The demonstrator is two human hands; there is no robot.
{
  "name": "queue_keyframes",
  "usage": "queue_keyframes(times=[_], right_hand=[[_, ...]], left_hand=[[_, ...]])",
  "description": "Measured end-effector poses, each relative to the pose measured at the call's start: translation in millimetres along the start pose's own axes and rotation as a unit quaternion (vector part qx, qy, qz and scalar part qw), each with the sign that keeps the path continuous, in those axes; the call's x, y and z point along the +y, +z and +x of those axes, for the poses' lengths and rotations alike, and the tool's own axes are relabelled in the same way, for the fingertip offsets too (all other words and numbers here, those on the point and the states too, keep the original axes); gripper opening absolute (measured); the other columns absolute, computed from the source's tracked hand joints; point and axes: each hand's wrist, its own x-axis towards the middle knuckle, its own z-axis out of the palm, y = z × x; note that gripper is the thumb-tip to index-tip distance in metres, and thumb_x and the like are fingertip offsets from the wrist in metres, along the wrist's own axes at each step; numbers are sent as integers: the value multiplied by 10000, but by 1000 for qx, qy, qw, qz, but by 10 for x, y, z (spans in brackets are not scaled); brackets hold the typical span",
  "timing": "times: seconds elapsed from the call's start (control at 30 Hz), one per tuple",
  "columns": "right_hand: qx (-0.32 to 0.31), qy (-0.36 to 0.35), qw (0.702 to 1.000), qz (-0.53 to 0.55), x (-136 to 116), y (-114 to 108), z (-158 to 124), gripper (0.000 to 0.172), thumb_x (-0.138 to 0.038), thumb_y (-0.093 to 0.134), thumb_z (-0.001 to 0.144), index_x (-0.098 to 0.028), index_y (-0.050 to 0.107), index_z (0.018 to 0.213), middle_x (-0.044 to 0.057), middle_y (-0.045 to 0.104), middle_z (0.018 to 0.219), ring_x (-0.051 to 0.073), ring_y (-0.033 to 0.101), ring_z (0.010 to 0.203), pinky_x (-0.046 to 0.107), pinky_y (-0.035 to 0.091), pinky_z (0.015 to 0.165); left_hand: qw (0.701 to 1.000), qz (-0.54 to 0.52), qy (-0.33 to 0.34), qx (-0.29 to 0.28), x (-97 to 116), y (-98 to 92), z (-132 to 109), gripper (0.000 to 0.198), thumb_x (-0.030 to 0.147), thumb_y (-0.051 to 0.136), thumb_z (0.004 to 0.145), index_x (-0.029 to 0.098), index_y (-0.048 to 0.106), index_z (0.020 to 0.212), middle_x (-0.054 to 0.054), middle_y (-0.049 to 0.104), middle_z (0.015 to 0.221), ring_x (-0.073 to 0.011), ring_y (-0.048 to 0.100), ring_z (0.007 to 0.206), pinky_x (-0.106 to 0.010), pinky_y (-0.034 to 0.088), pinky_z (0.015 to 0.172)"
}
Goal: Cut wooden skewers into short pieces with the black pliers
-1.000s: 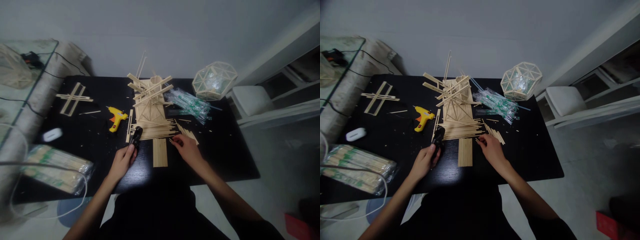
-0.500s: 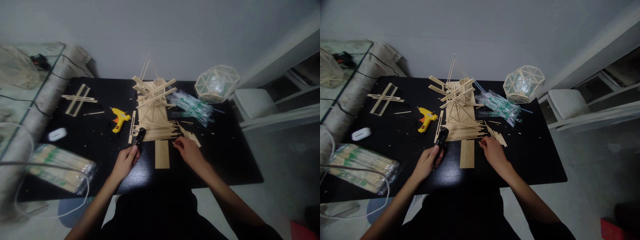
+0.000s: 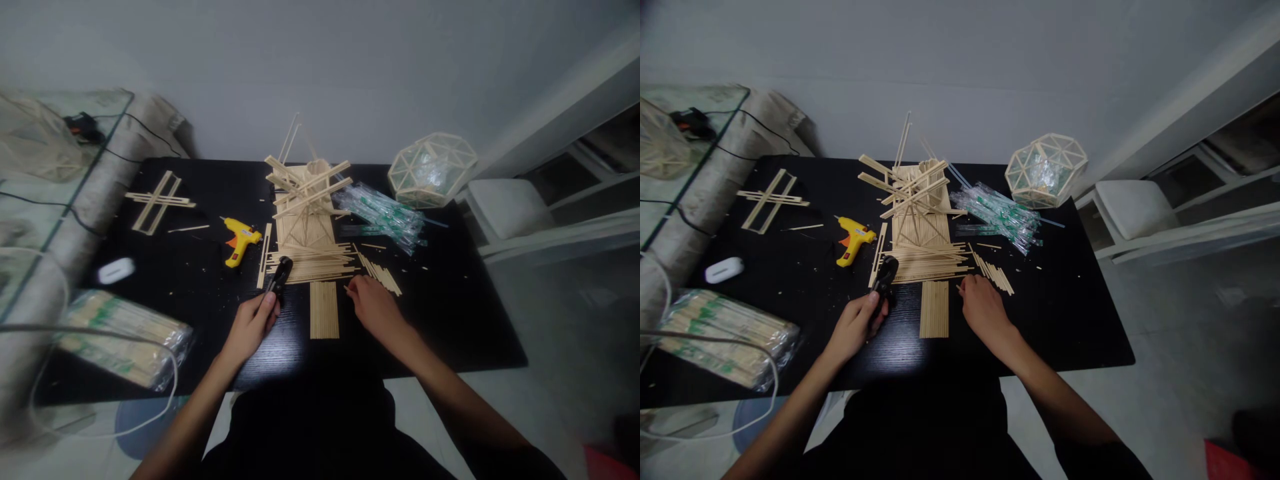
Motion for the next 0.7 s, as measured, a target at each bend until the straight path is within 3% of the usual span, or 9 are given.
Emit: queue_keyframes(times=[0.47,0.57,0.7], right_hand=[[3,-3,993,115,151,-130,111,30,-181,656,957,-188,673,933,74,745,955,237,697,872,361,507,802],[23,-26,995,90,167,-147,142,130,-114,605,963,-195,701,1000,82,743,1030,244,700,936,368,505,843],[21,-42,998,32,195,-130,184,129,-174,608,984,-210,719,1038,97,719,1057,269,694,954,376,504,820]], left_hand=[[1000,-17,0,-5,-21,-3,9,595,716,464,957,174,610,762,45,445,504,-100,396,440,-212,309,430],[1000,-16,-4,-7,-33,-6,6,575,698,459,967,179,610,772,44,449,508,-103,388,435,-212,298,416],[1000,-12,-6,-8,-29,-8,0,567,690,456,970,180,612,776,47,445,506,-102,374,425,-212,300,407]])
